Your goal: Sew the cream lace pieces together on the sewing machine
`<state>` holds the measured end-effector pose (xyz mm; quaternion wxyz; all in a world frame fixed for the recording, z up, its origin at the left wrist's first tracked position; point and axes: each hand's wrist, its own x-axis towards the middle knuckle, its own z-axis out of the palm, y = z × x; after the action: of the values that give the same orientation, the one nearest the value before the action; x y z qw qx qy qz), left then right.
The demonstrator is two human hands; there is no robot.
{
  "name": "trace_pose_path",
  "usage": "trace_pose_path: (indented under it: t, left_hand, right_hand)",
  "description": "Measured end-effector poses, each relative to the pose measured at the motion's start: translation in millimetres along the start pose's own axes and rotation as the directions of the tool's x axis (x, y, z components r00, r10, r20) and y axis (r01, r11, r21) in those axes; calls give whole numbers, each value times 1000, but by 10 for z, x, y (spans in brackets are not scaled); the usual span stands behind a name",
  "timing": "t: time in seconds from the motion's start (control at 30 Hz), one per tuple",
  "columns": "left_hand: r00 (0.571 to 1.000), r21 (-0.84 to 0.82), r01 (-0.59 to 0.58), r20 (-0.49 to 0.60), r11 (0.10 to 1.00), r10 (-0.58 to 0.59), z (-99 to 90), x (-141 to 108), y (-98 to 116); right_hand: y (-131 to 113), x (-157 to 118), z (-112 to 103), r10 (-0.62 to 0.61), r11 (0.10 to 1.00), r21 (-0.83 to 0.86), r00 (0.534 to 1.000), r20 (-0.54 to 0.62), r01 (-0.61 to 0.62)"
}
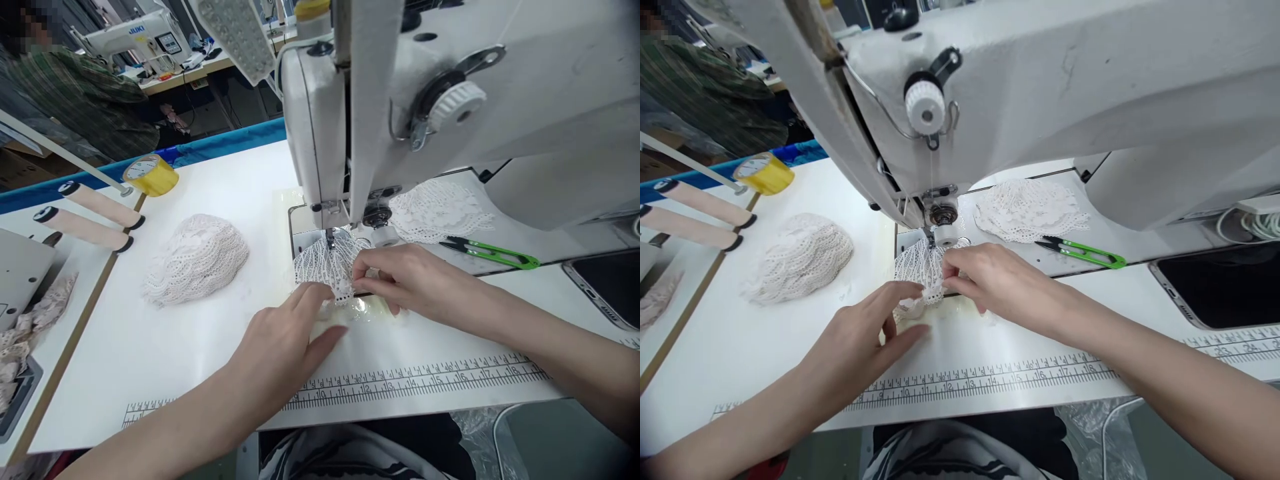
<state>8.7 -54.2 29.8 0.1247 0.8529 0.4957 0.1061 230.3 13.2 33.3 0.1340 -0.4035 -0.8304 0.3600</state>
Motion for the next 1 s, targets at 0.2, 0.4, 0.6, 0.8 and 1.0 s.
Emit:
trace_pose_path:
  t: [0.2, 0.4, 0.6, 0.8, 1.0]
  left_hand:
    - [999, -12, 13, -52, 1000, -13, -50, 136, -56]
    - [995, -38, 46, 87, 998, -43, -236, 318, -101]
    - [991, -111, 51, 131, 993, -36, -213, 618, -218]
    - [975, -304, 83, 224, 949, -14, -264, 774, -396]
    - [966, -333, -133, 166, 934, 197, -202, 642, -433]
  right_hand:
    - [-31, 4, 3, -40, 999, 7, 998, -40, 40]
    - [-5, 4, 42, -195, 934, -318, 978, -78, 161]
    - [68, 30, 58, -312, 907, -385, 885, -346, 170]
    - [81, 75, 78, -215, 954, -288, 868, -448, 87]
    - [33, 35, 65, -286, 916, -372, 896, -340, 151]
